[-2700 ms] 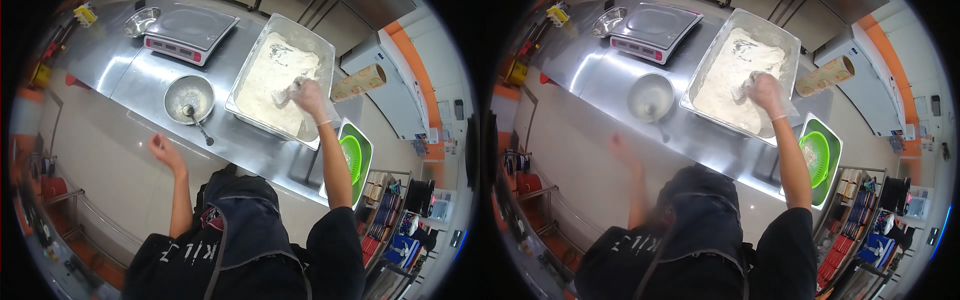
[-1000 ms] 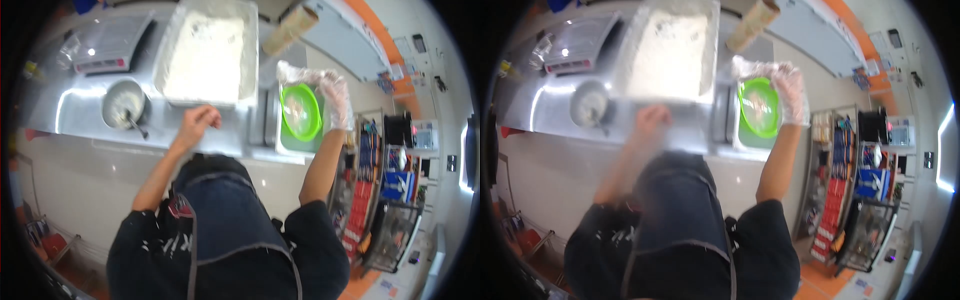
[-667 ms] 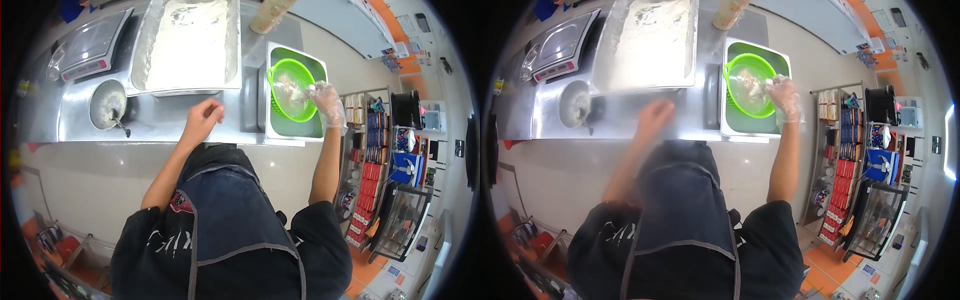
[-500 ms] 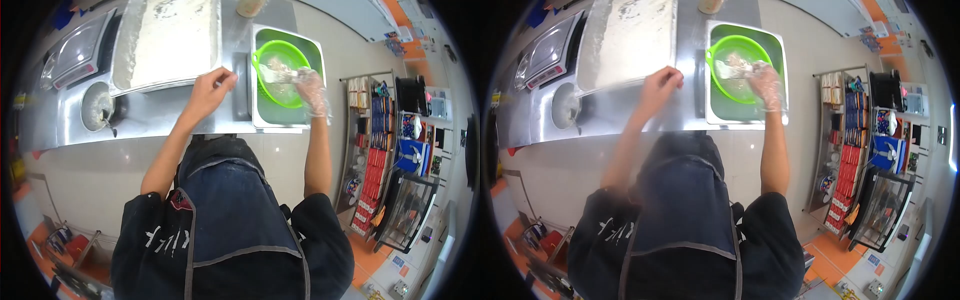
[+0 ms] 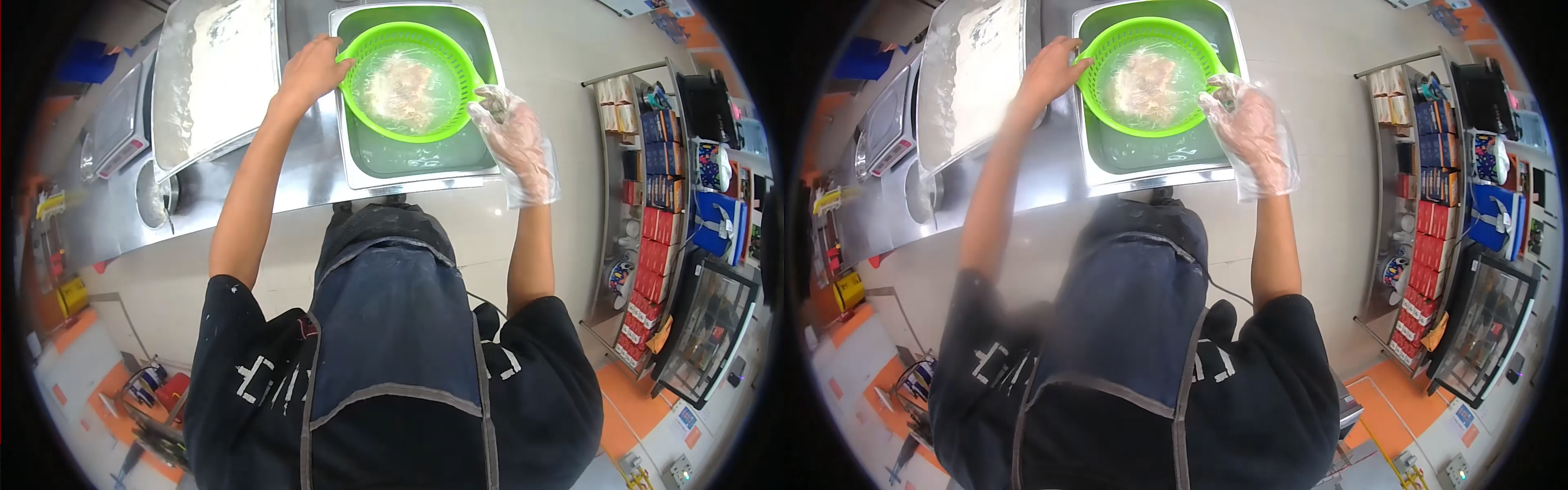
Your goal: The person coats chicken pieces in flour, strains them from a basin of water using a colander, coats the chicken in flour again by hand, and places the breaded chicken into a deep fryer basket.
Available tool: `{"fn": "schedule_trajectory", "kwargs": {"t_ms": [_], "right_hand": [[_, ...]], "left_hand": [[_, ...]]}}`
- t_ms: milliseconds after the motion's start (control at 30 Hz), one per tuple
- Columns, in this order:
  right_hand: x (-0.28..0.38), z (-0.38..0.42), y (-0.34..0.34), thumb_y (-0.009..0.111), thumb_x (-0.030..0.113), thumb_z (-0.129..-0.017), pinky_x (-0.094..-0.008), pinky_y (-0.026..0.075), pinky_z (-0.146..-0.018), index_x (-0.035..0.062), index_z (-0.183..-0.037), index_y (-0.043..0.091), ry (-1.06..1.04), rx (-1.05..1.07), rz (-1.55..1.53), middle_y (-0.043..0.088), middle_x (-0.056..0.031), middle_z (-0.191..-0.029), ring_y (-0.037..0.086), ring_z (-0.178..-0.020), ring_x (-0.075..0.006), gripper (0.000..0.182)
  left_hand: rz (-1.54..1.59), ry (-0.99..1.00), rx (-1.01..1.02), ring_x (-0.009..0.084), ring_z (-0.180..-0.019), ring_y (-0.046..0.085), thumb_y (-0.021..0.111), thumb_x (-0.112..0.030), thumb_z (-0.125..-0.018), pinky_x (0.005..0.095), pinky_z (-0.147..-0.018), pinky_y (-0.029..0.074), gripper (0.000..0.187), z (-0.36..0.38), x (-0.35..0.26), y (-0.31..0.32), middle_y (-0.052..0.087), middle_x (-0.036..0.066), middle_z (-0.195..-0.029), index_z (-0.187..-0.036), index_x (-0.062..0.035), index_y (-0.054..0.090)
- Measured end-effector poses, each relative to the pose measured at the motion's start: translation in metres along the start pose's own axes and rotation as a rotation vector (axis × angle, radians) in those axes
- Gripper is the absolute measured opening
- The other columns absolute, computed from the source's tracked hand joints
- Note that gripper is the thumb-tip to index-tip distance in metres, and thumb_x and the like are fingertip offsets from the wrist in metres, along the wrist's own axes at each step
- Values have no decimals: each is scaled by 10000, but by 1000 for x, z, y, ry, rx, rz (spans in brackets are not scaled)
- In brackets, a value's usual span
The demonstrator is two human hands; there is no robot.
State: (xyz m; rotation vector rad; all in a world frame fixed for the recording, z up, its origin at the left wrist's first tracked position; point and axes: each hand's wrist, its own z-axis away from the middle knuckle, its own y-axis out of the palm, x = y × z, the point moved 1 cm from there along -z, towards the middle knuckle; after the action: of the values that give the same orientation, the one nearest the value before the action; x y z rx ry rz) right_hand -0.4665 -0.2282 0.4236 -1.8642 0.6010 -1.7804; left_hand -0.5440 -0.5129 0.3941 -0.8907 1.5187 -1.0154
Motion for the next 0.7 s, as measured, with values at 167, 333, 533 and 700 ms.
{"fn": "schedule_trajectory", "kwargs": {"t_ms": [167, 333, 533, 700], "right_hand": [[-6, 25, -22, 626, 147, -763, -231, 446, -631, 7, -946, 583, 168, -97, -264, 607, -52, -781, 557, -696, -105, 234], [-27, 43, -32, 608, 76, -778, -190, 424, -625, 13, -934, 583, 222, -195, -420, 587, -12, -779, 532, -703, -53, 170], [-50, 49, -40, 598, 66, -782, -186, 424, -608, 14, -929, 585, 209, -265, -421, 588, -3, -793, 528, -686, -45, 156], [-57, 46, -40, 600, 73, -781, -184, 424, -584, 17, -927, 587, 238, -262, -442, 589, -2, -791, 529, -682, -45, 157]], "left_hand": [[-71, -66, 139, 297, -953, 529, 601, -249, -737, 385, -804, 431, 347, -3, -11, -6, 553, 152, -985, -993, -16, 583], [-43, -84, 238, 326, -864, 550, 657, -247, -664, 395, -716, 442, 303, -11, -8, -2, 573, 171, -860, -805, 4, 561], [24, -107, 106, 369, -736, 557, 645, -210, -635, 426, -643, 428, 269, 3, -19, 4, 576, 204, -728, -720, 21, 536], [179, -92, -70, 402, -680, 537, 590, -154, -655, 438, -633, 412, 213, 21, -31, 5, 555, 227, -683, -703, 42, 523]]}}
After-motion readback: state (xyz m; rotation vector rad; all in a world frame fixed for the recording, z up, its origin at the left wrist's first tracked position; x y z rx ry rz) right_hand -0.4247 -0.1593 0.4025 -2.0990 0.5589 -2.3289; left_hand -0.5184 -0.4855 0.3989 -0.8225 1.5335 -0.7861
